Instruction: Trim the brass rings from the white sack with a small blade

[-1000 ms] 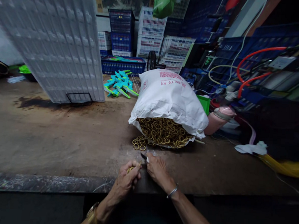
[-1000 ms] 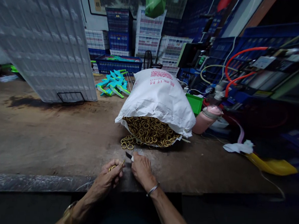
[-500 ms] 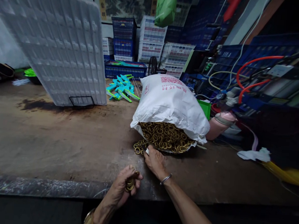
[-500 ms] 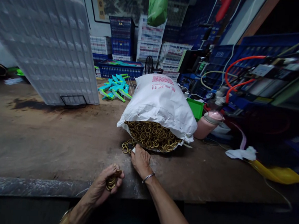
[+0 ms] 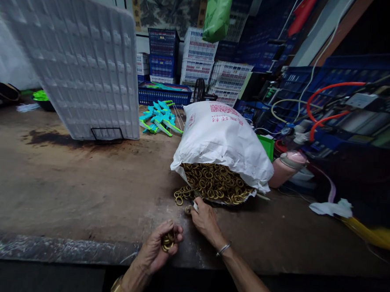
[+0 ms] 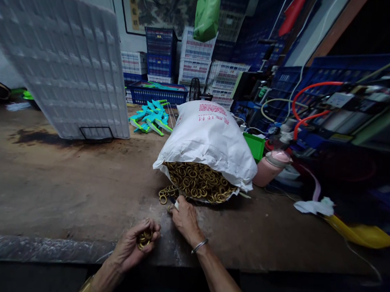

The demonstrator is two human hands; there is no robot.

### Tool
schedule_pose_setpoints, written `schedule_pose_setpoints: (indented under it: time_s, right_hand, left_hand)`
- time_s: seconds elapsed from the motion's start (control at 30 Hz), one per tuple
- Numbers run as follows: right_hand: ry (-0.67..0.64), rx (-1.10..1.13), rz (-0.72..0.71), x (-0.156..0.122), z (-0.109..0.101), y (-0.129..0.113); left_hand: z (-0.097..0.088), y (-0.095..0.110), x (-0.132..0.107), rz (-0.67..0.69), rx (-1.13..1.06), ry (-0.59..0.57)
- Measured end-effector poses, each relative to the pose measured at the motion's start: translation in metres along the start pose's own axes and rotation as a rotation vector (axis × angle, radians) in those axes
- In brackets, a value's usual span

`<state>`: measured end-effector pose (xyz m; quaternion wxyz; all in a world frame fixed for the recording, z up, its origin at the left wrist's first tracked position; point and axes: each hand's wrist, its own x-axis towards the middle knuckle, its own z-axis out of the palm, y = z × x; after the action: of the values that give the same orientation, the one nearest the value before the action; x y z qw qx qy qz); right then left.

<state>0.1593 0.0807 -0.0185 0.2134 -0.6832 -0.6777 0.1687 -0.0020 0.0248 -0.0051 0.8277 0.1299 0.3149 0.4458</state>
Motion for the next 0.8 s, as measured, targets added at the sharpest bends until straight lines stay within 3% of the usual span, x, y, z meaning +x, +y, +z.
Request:
schedule_pose_setpoints:
  time_s: [0.2,0.37,0.53,0.8]
  right_hand:
    - [-0.057,0.515,0.120,-0.013,-0.012,-0.005]
    - [-0.195,0.812,0.232,-0.026,-0.016,-0.016]
    - [-0.374,1.010,0.337,-0.033,-0.022,-0.023]
    - [-0.181,0.787,0.160,-0.034,-0.018,-0.019]
  left_hand:
    - [0.010,-0.008,0.007,0.293,0.586,0.182]
    - [0.015,-0.010,0.010,0.573,0.774,0.115]
    - [0.019,-0.008,0.010,0.546,0.728,0.036]
    - [0.021,-0.011,0.011,0.213,0.652,0.154]
